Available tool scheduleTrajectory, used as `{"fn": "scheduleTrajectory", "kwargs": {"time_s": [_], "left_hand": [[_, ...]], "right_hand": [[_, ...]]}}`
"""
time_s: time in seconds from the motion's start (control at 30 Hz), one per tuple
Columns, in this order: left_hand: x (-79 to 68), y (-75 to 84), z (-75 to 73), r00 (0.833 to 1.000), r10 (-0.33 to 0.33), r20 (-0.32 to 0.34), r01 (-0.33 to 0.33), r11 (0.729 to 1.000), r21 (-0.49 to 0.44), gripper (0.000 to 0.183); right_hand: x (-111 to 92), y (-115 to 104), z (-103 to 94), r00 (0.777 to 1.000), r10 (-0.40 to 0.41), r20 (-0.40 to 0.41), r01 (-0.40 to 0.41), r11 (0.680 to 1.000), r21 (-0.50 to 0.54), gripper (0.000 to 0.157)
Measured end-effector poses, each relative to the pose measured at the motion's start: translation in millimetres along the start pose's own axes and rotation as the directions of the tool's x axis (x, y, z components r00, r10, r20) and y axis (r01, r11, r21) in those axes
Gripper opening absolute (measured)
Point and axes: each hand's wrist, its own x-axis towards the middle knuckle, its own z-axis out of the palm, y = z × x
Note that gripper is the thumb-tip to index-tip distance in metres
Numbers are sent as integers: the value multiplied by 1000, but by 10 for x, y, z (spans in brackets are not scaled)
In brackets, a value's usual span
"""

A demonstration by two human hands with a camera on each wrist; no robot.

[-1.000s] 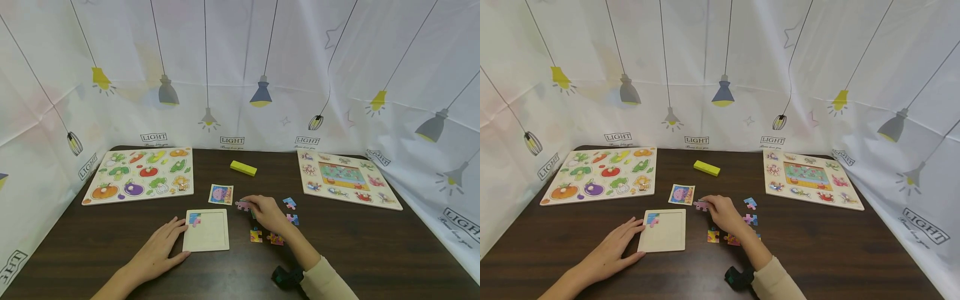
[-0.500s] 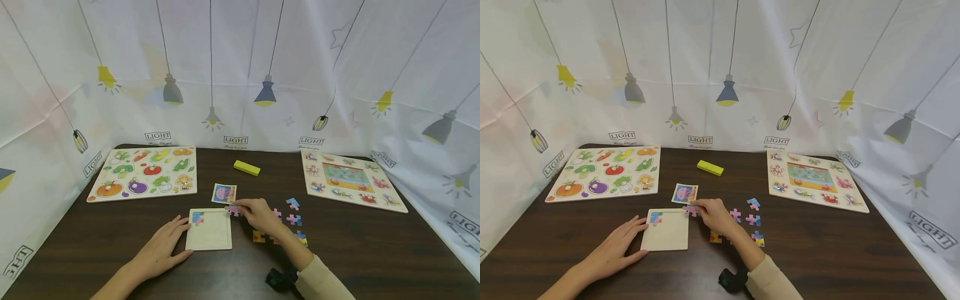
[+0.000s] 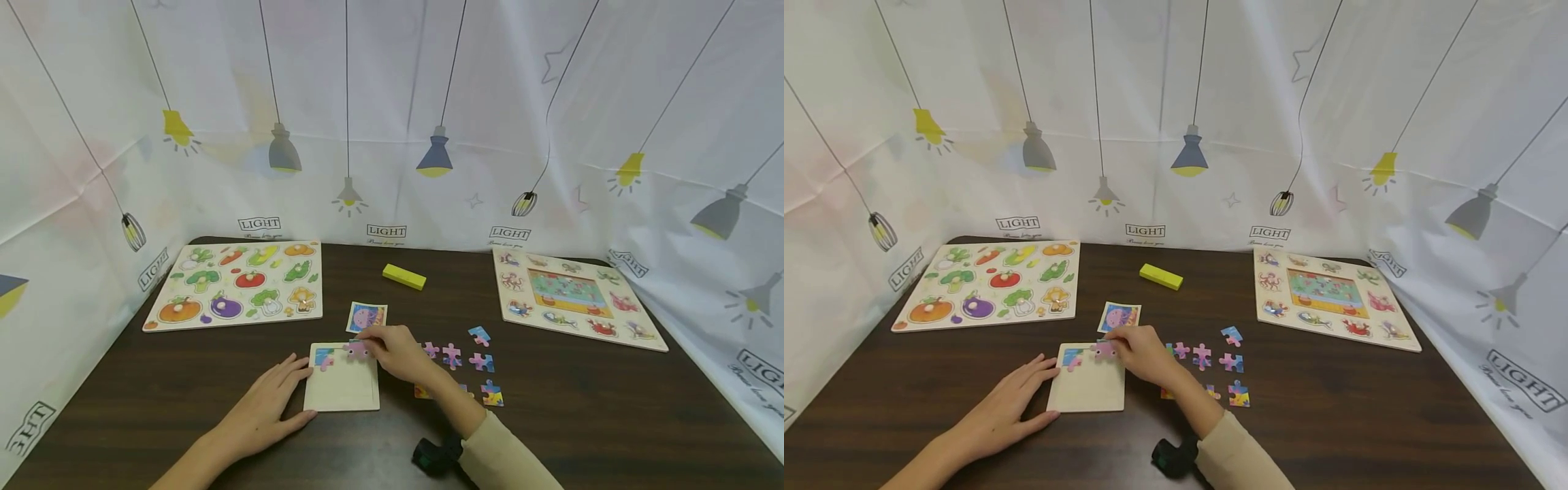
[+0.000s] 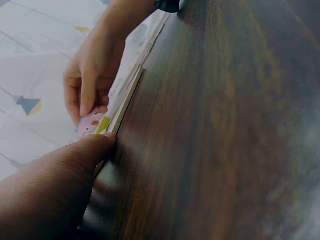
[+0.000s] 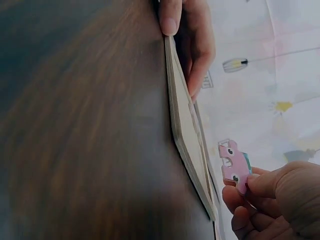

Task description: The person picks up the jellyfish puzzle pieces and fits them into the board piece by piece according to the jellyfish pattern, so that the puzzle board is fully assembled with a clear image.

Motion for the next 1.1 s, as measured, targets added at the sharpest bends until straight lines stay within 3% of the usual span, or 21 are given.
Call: {"fn": "scheduleTrajectory", "kwargs": {"time_s": [0.43,0.77,1.1], "left_hand": [[-8,17,-6,1000,7,-9,-7,1000,0,65],[-2,9,5,1000,7,-22,-7,1000,-3,63],[1,-1,6,1000,-8,-4,8,1000,-6,64]], "right_hand": [[125,-31,176,999,20,28,-21,998,58,11],[137,-32,210,998,67,19,-67,998,21,10],[136,-45,234,999,49,14,-50,999,19,10]]}}
